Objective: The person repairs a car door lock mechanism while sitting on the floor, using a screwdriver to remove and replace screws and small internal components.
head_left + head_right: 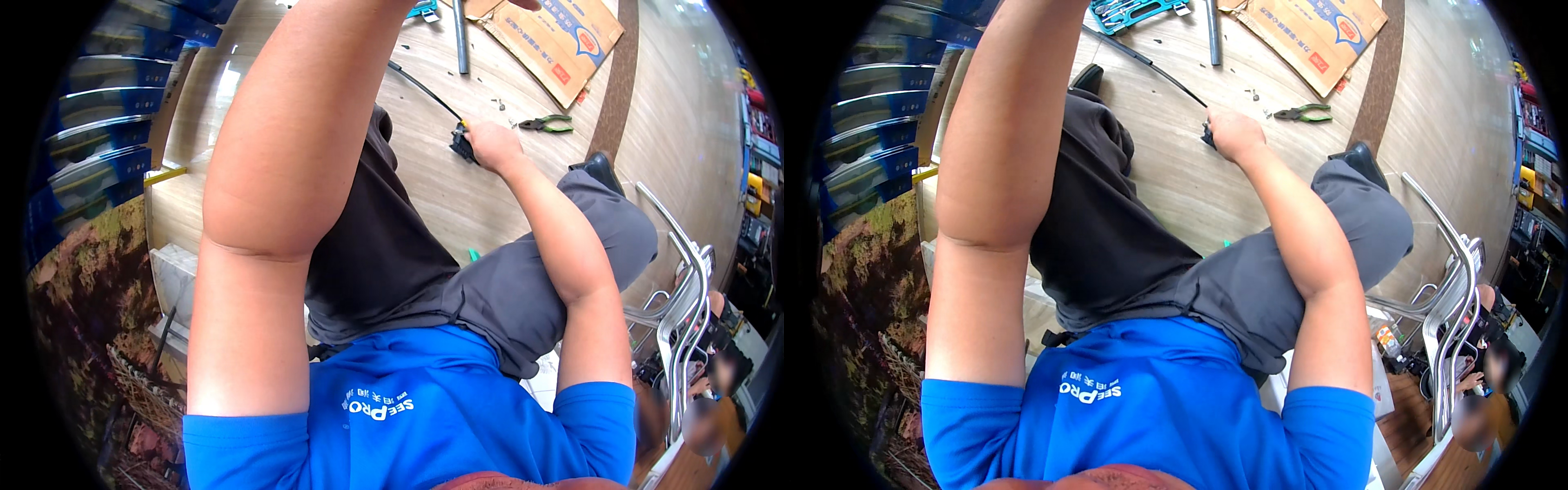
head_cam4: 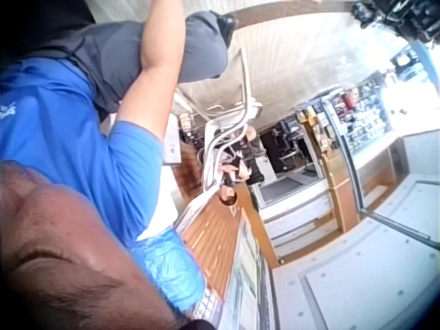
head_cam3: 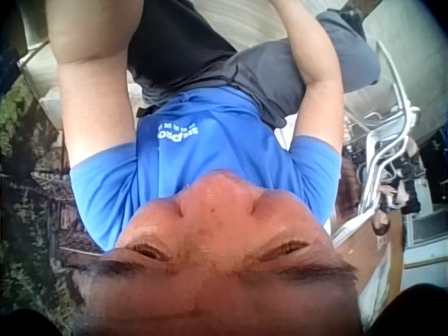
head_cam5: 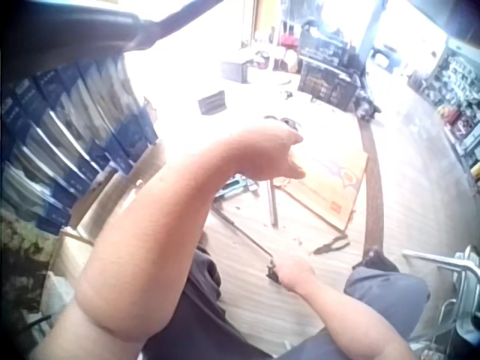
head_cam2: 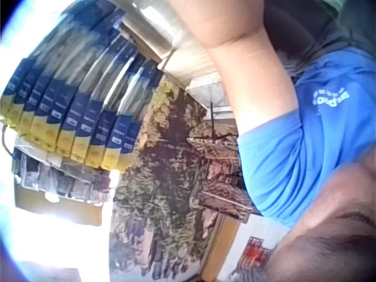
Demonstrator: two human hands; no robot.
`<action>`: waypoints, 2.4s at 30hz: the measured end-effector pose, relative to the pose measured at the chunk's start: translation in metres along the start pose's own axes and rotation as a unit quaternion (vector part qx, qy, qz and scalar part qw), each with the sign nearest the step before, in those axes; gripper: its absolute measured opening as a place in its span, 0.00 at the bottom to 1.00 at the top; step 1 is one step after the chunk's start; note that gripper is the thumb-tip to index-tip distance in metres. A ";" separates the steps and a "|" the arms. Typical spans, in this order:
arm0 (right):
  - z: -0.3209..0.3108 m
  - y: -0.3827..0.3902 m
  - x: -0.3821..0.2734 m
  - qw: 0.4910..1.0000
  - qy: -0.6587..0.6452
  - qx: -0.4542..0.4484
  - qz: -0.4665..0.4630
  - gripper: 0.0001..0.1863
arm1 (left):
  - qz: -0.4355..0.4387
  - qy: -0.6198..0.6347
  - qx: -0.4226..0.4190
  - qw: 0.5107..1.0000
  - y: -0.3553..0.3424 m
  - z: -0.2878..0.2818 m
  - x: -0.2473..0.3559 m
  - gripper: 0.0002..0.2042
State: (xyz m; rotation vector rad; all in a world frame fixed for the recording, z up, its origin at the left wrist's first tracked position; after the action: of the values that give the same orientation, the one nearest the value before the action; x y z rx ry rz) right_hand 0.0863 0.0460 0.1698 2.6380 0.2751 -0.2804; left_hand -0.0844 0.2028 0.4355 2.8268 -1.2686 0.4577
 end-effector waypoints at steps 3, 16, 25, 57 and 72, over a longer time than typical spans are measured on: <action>-0.004 0.001 0.001 0.993 0.045 -0.027 -0.103 0.12 | -0.024 0.010 -0.023 0.999 -0.004 -0.008 0.007 0.27; -0.011 0.003 -0.015 0.999 0.022 -0.042 -0.007 0.13 | -0.103 0.110 -0.097 0.984 0.008 -0.009 0.009 0.34; -0.024 0.014 -0.013 0.996 0.014 -0.074 -0.055 0.12 | -0.099 0.109 -0.116 0.982 0.000 -0.008 0.022 0.34; -0.003 0.008 -0.009 0.996 -0.034 -0.057 -0.057 0.11 | -0.091 0.093 -0.121 0.984 -0.004 -0.001 0.021 0.35; -0.007 0.011 -0.016 0.993 0.021 -0.039 -0.110 0.13 | -0.085 0.097 -0.109 0.986 -0.003 -0.002 0.021 0.34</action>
State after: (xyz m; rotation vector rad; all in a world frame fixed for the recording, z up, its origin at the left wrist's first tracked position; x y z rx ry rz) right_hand 0.0745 0.0376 0.1844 2.5399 0.5822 -0.2801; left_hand -0.0690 0.1899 0.4436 2.6043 -0.9693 0.5363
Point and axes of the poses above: each hand's wrist, its own y-axis away from the middle knuckle, its own z-axis out of the palm, x = y × z, the point moved 2 cm from there along -y, towards the middle knuckle, and after that the axes turned 4 degrees about -y, right-handed, at the moved point
